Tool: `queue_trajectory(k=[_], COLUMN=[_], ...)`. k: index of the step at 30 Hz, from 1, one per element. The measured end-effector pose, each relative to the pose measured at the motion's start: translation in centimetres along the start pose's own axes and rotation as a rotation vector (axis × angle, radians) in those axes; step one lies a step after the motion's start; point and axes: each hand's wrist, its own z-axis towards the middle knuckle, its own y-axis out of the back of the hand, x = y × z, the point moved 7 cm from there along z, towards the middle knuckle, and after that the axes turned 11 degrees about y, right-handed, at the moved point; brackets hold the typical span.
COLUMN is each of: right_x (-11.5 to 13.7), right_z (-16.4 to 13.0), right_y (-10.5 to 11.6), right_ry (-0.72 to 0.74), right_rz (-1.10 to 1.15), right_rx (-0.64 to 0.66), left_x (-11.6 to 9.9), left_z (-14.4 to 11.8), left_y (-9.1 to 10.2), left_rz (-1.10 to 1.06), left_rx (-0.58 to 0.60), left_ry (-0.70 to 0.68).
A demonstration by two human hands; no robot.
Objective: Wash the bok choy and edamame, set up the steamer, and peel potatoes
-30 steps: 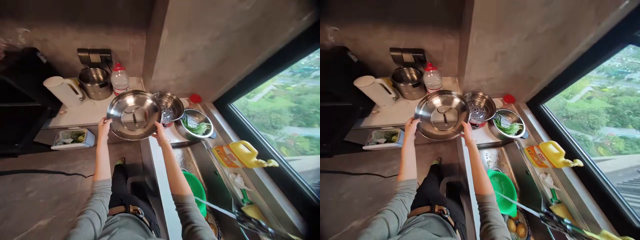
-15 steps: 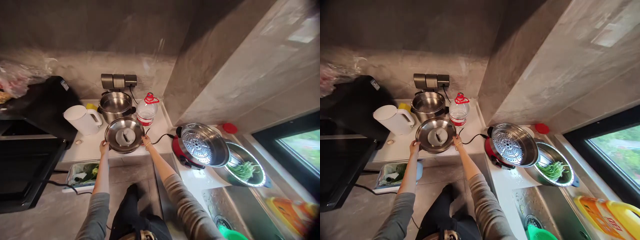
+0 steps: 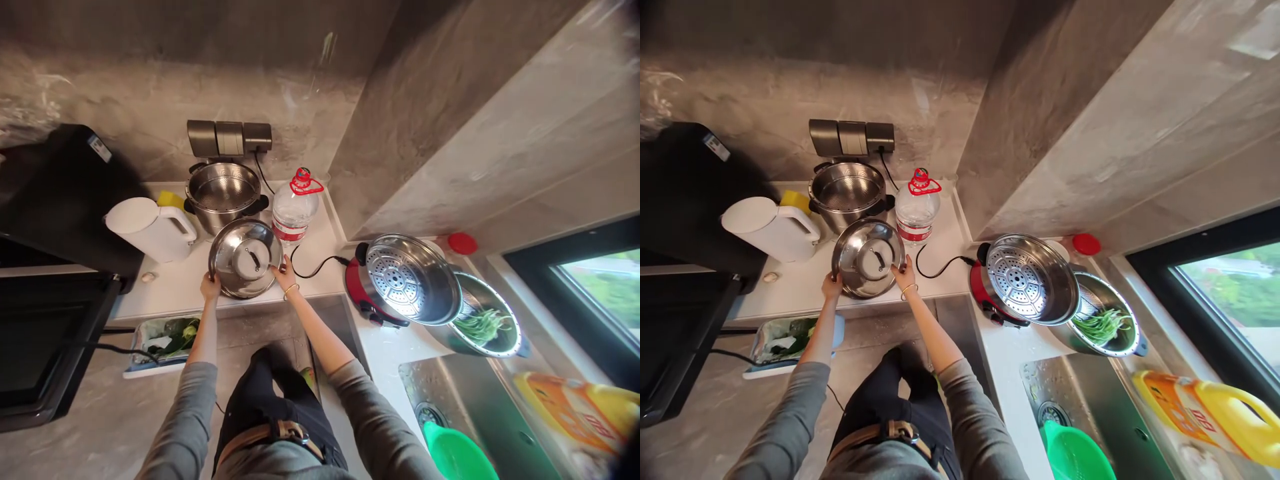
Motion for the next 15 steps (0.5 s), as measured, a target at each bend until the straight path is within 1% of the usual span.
queue_trajectory(k=[3, 5, 7, 8, 10, 11, 12, 13, 14, 15], right_x=[0.1, 0.4, 0.6, 0.6, 0.4, 0.3, 0.1, -0.1, -0.4, -0.5], right_z=[-0.9, -1.5, -2.1, -2.4, -3.3, -4.0, -4.8, -5.9, -7.2, -8.7], right_y=[-0.7, -0.7, 0.3, 1.3, 4.4, 6.5, 9.0, 11.9, 15.2, 18.7], right_ry=[-0.004, -0.01, -0.024, -0.038, -0.085, -0.107, -0.124, -0.137, -0.148, -0.153], right_rz=[0.022, 0.038, 0.067, 0.084, 0.106, 0.113, 0.117, 0.124, 0.129, 0.132], right_rx=[0.018, 0.008, -0.034, -0.066, -0.133, -0.17, -0.209, -0.249, -0.296, -0.355], left_x=[0.2, 0.3, -0.1, -0.7, -2.9, -4.4, -6.1, -7.8, -9.5, -11.2], left_z=[-0.9, -1.7, -3.0, -4.0, -6.8, -8.8, -11.2, -13.8, -16.6, -19.6], left_y=[0.4, 0.7, 0.9, 0.9, 0.3, -0.5, -1.7, -3.4, -5.5, -8.0], left_rz=[0.002, -0.002, -0.006, -0.013, -0.045, -0.078, -0.116, -0.157, -0.195, -0.195], left_rx=[-0.036, -0.062, -0.097, -0.131, -0.209, -0.233, -0.227, -0.185, -0.097, 0.029], left_ry=[-0.007, -0.019, -0.05, -0.092, -0.254, -0.365, -0.489, -0.603, -0.7, -0.794])
